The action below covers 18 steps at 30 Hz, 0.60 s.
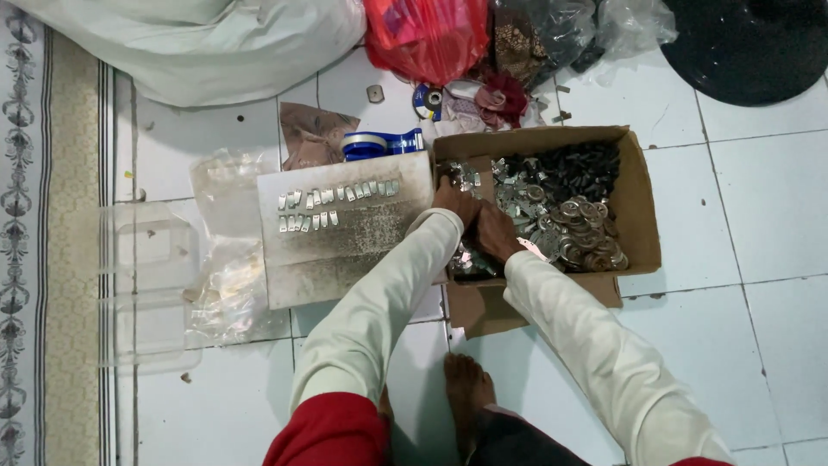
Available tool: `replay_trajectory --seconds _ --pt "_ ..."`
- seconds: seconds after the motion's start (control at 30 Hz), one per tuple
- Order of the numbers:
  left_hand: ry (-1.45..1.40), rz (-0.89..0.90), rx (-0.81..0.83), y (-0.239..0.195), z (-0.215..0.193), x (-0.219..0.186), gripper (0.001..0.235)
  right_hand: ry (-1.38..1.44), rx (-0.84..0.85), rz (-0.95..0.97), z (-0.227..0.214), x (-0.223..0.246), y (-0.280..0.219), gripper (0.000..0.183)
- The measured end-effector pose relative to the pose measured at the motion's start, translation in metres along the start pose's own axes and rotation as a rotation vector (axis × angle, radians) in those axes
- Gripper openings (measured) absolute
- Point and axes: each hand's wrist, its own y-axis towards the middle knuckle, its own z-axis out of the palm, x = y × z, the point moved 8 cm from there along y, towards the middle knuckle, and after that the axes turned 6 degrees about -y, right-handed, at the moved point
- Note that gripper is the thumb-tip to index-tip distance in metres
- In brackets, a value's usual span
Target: The person sits on the floor and repeatedly picks small metal parts from a cardboard box, then places them in neat rows on a white board. The person continues this process throughout the clip, gradually filling the board with organized rows of parts.
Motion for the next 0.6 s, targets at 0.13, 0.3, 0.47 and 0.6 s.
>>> replay_trajectory --seconds 0.13,0.3,0.47,0.6 --pt "0.000 -0.014 0.031 0.000 0.002 -0.001 0.030 0.097 0.031 0.027 -0.022 0.010 -0.013 0.032" --pt "-0.022 0.005 0.094 0.004 0.010 0.002 0.029 0.486 -0.020 -0.035 -0.019 -0.012 -0.008 0.039" --pt "-0.064 0.018 0.082 0.008 0.010 0.006 0.021 0.588 -0.070 0.044 0.013 -0.055 0.004 0.031" --pt "-0.697 -0.175 0.064 -0.008 -0.034 0.028 0.011 0.892 0.001 0.346 -0.059 -0.005 -0.033 0.020"
